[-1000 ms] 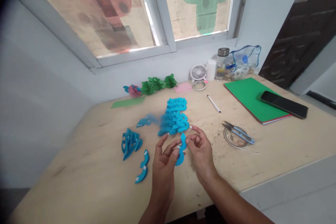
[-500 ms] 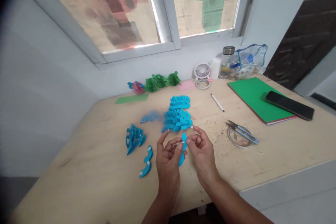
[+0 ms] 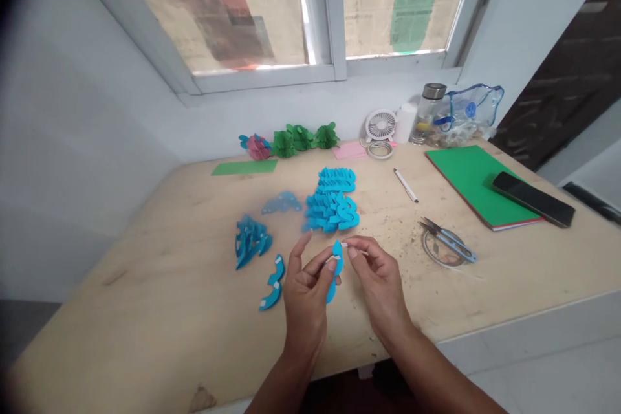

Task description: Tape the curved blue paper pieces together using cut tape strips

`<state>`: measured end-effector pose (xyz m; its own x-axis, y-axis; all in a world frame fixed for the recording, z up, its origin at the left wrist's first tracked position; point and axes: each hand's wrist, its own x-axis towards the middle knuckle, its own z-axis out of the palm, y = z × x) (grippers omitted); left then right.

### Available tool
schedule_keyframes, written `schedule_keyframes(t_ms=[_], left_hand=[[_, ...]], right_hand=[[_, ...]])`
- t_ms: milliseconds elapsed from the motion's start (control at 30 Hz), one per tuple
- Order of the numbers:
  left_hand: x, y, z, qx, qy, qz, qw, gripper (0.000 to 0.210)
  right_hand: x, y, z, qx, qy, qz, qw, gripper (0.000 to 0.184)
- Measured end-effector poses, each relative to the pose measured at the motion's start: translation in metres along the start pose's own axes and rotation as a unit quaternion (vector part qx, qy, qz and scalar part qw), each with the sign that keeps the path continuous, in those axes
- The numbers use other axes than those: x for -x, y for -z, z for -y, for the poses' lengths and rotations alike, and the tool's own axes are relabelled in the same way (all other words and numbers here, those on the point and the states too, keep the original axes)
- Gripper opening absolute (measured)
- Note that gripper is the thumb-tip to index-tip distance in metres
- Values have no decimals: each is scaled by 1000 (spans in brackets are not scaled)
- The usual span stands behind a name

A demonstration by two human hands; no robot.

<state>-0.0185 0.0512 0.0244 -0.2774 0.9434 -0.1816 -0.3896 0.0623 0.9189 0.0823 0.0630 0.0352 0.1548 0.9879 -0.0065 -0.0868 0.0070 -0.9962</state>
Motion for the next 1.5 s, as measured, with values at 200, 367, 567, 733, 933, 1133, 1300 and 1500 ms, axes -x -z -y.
schedule_keyframes(t_ms=[200,367,567,733,933,1133,1300,1500], left_hand=[[4,0,-1,-32,-18,12,999,63],[5,-1,1,-25,-19,12,999,63],[8,-6,0,27,6,14,999,62],[10,-10,-3,84,51,12,995,65],[13,-14,-9,96,82,-2,992,65],[13,-16,-10,95,79,-3,992,64],[11,-14,-7,72,74,0,995,68],[10,-7,-3,48,53,28,997,77]], right_hand=[[2,-2,2,16,34,20,999,17],[0,2,-4,47,79,25,995,14],[3,8,-12,160,183,13,970,22],[6,12,-18,245,289,1,925,34],[2,20,-18,315,362,-2,877,44],[4,22,-15,317,353,10,880,41],[4,21,-13,203,220,42,953,32],[1,17,-7,56,76,42,995,21]])
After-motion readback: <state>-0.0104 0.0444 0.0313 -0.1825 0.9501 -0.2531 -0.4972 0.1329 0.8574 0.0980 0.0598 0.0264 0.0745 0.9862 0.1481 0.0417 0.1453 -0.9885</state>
